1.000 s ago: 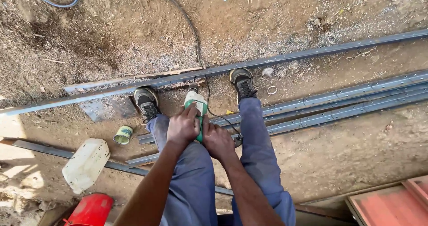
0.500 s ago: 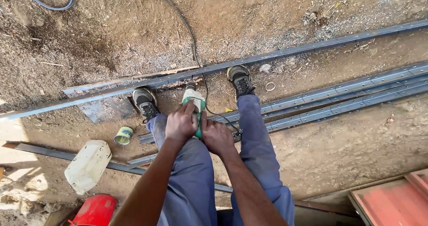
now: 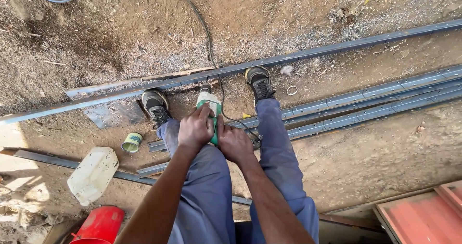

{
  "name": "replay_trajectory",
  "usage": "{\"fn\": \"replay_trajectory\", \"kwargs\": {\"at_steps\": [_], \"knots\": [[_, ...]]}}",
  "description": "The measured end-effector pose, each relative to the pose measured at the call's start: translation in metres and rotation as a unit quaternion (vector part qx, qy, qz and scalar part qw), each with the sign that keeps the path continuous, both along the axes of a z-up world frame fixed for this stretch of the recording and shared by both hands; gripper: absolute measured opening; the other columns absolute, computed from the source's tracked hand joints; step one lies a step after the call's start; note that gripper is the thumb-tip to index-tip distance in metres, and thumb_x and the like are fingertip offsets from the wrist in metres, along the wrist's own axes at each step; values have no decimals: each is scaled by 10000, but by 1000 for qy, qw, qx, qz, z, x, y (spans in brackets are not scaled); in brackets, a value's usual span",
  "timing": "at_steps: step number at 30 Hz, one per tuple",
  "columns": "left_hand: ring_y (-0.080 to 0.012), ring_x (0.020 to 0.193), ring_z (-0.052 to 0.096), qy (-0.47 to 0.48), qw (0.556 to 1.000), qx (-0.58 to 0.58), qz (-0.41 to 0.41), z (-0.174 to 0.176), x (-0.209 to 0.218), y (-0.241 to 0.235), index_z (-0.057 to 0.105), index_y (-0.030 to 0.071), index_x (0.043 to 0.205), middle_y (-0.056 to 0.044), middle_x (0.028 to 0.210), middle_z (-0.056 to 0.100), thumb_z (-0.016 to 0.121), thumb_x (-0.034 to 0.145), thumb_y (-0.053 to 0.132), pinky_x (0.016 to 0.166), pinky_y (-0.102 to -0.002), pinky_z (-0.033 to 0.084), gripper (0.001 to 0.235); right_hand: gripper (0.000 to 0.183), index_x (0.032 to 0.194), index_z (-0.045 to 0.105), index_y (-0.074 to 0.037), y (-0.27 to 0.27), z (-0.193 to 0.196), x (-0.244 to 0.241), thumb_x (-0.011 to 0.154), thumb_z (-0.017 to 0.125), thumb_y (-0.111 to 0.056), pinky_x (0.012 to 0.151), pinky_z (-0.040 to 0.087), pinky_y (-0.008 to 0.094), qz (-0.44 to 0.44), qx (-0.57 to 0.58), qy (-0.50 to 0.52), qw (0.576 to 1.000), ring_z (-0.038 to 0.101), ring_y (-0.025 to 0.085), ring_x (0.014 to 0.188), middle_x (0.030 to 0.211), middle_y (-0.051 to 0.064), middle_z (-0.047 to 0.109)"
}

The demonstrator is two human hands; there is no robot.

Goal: Drilling holes into metal beams using a handheld power drill on a dirt floor.

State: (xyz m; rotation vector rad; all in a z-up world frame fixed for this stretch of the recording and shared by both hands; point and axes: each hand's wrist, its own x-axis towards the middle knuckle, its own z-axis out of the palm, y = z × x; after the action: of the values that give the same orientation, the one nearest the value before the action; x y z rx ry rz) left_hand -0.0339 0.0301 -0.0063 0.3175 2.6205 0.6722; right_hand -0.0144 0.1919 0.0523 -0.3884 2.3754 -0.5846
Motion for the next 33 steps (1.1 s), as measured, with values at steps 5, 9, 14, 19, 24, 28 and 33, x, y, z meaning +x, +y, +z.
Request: {"fn": "replay_trajectory", "kwargs": {"at_steps": [5,9,14,19,24,28,33], "knots": [[-283,853,746,9,1000,-10,0,3,-4,1,579,280,828,-25,1053,774,539,814,187,641,-394,609,102,595,1404,452,176,0,-3,1,857,457,-58,586,614,463,11,1,-9,1000,756,359,698,789,172,696],[-266,839,747,11,1000,-13,5,0,-3,1,575,286,823,-3,1020,775,538,812,193,643,-381,610,101,588,1402,465,167,0,-3,0,859,465,-59,590,616,454,10,6,-1,1000,757,356,699,798,173,698],[-268,840,745,9,1000,-13,6,-2,-1,3,581,290,829,1,1017,773,540,818,203,646,-387,610,97,589,1402,461,170,2,-8,3,861,460,-65,595,616,460,16,6,-3,1000,757,358,714,806,175,697],[-272,820,744,8,1000,-14,6,-3,2,0,579,290,827,-5,999,772,539,820,194,638,-391,609,104,586,1402,451,183,0,-6,1,861,457,-45,608,616,476,9,-2,-4,1000,754,380,724,806,195,695],[-287,828,744,5,1000,-2,7,-1,0,0,580,276,831,-29,1018,771,541,821,185,646,-403,610,99,590,1395,468,170,1,-9,5,851,458,-59,600,615,460,14,8,-1,1000,756,351,710,792,170,700],[-290,815,743,6,1000,-5,7,4,-8,1,580,280,835,-26,1011,772,539,825,195,640,-404,610,95,593,1405,456,164,0,-7,1,856,453,-60,599,614,460,14,7,-6,1000,754,352,711,800,170,696],[-298,832,746,4,1000,3,11,1,-5,1,580,276,829,-30,1053,775,537,828,185,645,-410,612,100,587,1416,444,174,0,-4,-4,870,451,-42,624,617,478,20,7,-23,1000,756,375,746,822,194,703]]}}
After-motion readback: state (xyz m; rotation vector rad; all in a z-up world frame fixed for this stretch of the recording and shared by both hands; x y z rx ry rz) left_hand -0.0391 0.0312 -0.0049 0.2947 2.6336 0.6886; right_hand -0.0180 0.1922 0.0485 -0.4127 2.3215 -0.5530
